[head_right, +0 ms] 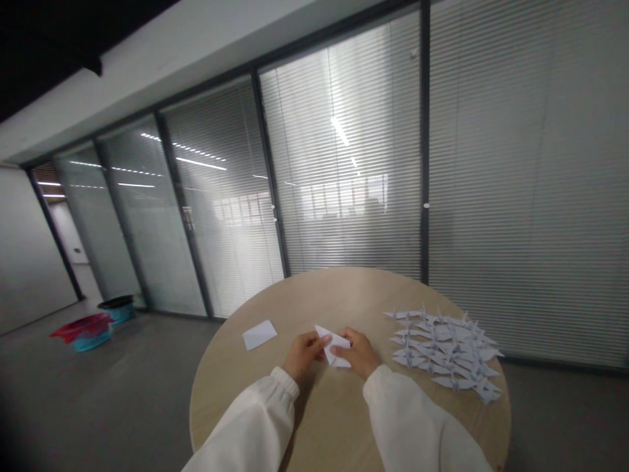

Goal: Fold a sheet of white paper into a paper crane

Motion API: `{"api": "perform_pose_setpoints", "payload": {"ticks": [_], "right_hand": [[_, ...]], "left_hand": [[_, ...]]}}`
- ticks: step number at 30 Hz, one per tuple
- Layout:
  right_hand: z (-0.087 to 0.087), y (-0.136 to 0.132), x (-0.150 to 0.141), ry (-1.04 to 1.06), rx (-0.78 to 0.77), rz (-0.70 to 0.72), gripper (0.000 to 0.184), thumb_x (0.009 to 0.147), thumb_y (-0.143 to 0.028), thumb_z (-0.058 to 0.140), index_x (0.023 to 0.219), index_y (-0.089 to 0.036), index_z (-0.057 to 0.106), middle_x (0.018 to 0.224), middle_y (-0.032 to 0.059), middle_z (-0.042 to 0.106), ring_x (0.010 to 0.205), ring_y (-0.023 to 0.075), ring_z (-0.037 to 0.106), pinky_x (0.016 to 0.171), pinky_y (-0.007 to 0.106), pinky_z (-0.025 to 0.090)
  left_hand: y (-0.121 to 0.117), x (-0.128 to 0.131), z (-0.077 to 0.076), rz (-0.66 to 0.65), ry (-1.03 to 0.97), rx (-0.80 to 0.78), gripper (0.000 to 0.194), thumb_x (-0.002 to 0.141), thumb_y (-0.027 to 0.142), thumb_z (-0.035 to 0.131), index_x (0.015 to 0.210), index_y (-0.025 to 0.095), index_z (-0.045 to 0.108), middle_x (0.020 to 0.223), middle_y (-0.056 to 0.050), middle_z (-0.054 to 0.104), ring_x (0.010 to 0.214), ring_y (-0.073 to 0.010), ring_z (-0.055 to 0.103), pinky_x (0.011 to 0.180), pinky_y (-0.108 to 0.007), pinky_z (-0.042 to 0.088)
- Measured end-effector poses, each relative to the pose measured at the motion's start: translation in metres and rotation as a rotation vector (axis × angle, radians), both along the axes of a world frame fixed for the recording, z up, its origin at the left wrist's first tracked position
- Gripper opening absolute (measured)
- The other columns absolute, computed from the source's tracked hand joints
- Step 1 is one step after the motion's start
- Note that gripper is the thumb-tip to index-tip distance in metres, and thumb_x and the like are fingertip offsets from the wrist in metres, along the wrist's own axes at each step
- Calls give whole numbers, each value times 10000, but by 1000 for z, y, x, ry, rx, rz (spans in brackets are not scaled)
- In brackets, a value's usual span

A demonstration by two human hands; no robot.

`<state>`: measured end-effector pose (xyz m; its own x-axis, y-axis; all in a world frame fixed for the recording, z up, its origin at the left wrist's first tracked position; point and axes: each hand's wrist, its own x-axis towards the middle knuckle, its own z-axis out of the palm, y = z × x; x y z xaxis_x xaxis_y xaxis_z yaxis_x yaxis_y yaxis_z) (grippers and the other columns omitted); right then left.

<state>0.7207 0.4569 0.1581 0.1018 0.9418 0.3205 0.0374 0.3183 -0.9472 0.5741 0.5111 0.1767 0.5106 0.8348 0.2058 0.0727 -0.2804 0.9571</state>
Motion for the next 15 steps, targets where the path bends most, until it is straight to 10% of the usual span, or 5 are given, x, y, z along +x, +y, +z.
{"api": "perform_pose_setpoints", "payload": {"ticks": [15], "right_hand": [[-10,8,2,-59,-103,83,353,534,-411,715,695,-130,573,610,-8,598,538,119,530,504,224,375]], "left_hand": [[0,-6,3,86,232,322,425,728,508,482,587,120,581,520,10,501,504,-96,438,491,-193,324]]}}
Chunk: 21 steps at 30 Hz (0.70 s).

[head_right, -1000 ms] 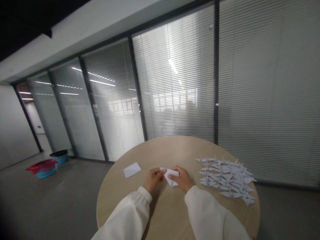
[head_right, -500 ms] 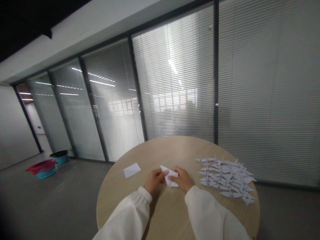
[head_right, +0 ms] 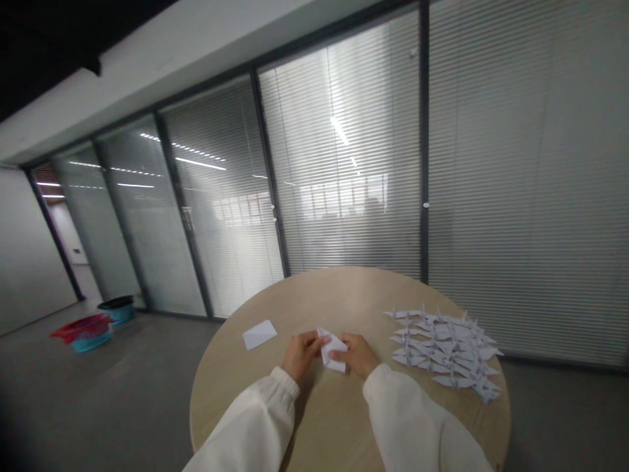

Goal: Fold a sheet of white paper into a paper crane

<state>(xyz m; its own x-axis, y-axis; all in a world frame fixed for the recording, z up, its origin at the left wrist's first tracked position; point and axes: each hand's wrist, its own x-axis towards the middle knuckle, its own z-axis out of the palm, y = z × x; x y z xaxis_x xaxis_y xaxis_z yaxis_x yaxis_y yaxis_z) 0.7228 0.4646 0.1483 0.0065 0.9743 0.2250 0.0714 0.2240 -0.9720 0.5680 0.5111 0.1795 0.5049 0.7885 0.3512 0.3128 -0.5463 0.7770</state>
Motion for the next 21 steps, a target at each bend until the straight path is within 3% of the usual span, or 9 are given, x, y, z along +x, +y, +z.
{"api": "perform_pose_setpoints", "payload": {"ticks": [12,21], "right_hand": [[9,-5,2,60,23,-46,427,528,-442,725,779,-117,609,703,46,663,649,180,601,591,269,439],[7,-5,0,145,24,79,439,532,-409,739,830,-109,622,726,45,672,720,200,618,677,296,451]], "left_hand": [[-1,4,-2,-130,-97,-179,473,738,575,434,563,139,486,474,20,479,449,-96,453,468,-203,356],[-9,-3,5,-14,117,174,468,815,497,366,562,147,545,492,-2,546,491,-107,486,534,-208,337]]}}
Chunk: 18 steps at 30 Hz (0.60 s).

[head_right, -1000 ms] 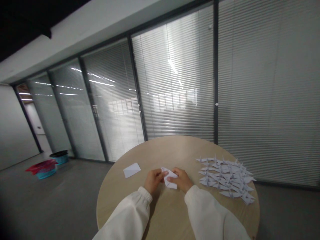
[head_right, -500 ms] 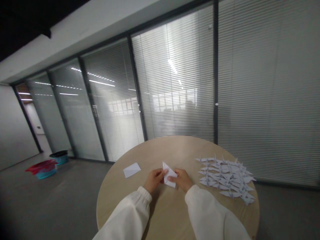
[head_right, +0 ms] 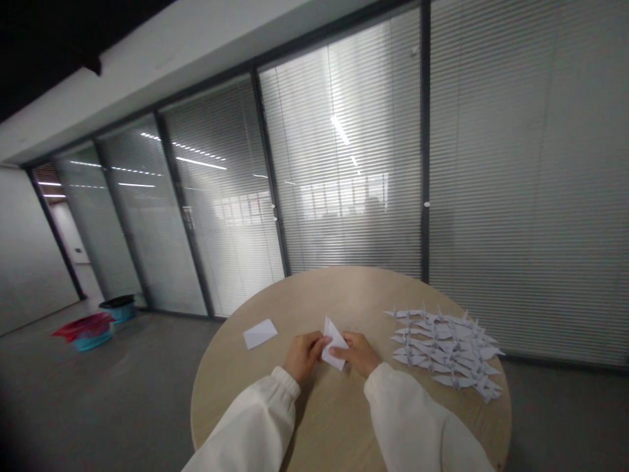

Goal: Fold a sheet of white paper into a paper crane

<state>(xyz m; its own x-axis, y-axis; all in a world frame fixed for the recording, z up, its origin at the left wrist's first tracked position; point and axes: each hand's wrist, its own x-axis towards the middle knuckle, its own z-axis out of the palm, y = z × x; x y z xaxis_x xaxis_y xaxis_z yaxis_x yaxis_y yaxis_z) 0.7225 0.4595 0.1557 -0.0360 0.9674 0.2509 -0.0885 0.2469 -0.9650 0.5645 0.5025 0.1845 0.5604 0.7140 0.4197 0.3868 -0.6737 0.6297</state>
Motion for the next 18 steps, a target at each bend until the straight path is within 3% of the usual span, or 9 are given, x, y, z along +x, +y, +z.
{"api": "perform_pose_setpoints", "payload": {"ticks": [10,18], "right_hand": [[10,-5,0,-24,31,-153,419,553,-417,719,814,-104,617,702,49,666,644,178,598,590,261,434],[10,-5,0,-30,40,-158,404,575,-432,699,809,-116,604,692,42,659,643,181,599,590,270,442]], "left_hand": [[3,5,-9,-109,-59,-209,453,794,549,367,666,147,531,534,11,543,507,-110,519,519,-206,374],[2,7,-8,-164,-118,-305,453,791,562,357,659,150,493,545,9,518,487,-110,511,497,-211,397]]}}
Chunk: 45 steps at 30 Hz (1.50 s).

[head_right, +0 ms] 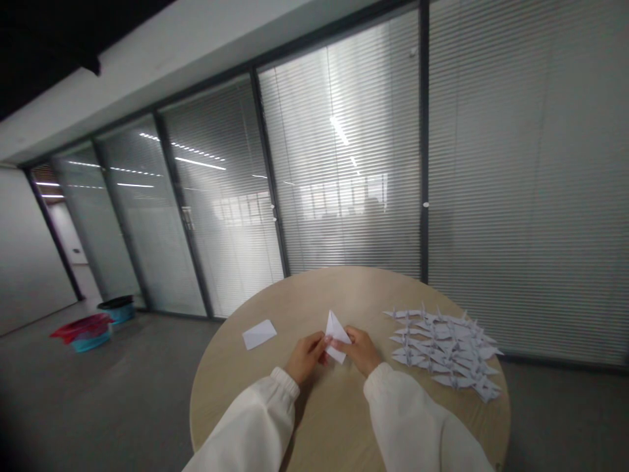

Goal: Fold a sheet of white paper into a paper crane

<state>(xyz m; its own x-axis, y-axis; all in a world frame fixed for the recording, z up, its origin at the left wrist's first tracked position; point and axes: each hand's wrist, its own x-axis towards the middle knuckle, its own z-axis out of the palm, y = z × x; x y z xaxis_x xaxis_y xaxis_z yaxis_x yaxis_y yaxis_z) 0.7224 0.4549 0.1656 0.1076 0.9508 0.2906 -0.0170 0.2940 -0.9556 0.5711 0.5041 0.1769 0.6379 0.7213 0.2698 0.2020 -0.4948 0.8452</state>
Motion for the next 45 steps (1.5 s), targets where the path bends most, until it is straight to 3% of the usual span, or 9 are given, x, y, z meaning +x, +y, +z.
{"api": "perform_pose_setpoints", "payload": {"ticks": [2,7,9,14,19,26,34,41,45], "right_hand": [[0,-1,-1,0,5,18,407,576,-442,697,805,-119,601,692,42,658,647,184,601,599,277,445],[-2,0,-4,10,8,79,424,558,-437,714,825,-126,603,733,51,666,672,192,608,627,293,454],[-2,0,-5,8,-1,80,428,556,-443,713,823,-127,606,729,53,667,681,199,610,633,299,458],[-2,1,-3,11,3,65,445,558,-465,705,825,-122,610,718,57,668,670,204,611,622,304,460],[-2,2,0,39,5,12,450,560,-463,705,834,-116,617,728,71,670,657,207,613,619,317,467],[-1,1,-1,35,3,-34,444,562,-463,702,831,-117,630,722,74,672,690,220,619,641,328,475],[-2,2,-2,47,-26,3,458,561,-491,690,820,-119,621,716,71,673,667,213,621,594,316,481],[0,2,-1,47,-54,-72,444,605,-571,610,719,-142,612,671,52,654,651,205,609,583,318,495],[-3,5,1,58,-42,-94,463,642,-581,571,754,-135,620,676,51,646,628,194,598,569,315,499]], "left_hand": [[-1,-2,2,5,44,66,446,818,529,322,642,157,492,533,9,520,480,-108,506,508,-210,390],[-3,-5,7,117,198,417,402,851,441,312,619,178,510,540,-13,536,531,-127,493,552,-221,337],[-4,-5,8,144,206,467,397,852,434,315,617,181,513,571,-22,549,549,-133,494,554,-226,327],[-2,-3,4,95,143,247,426,837,483,313,621,173,510,476,14,510,482,-115,489,545,-213,356],[1,-1,0,44,12,54,404,812,509,351,684,158,505,534,21,526,484,-107,512,514,-209,384],[1,-2,2,69,27,103,380,814,480,361,665,159,498,511,24,516,482,-111,513,523,-215,381],[0,-5,7,154,106,349,342,841,396,340,613,181,477,513,0,534,522,-125,500,568,-228,352],[7,-4,-1,134,28,155,330,825,426,374,682,162,511,549,-1,549,526,-119,527,552,-220,380],[6,-1,-2,60,-53,71,264,759,353,517,935,155,519,683,-3,579,587,-116,538,568,-218,410]]}}
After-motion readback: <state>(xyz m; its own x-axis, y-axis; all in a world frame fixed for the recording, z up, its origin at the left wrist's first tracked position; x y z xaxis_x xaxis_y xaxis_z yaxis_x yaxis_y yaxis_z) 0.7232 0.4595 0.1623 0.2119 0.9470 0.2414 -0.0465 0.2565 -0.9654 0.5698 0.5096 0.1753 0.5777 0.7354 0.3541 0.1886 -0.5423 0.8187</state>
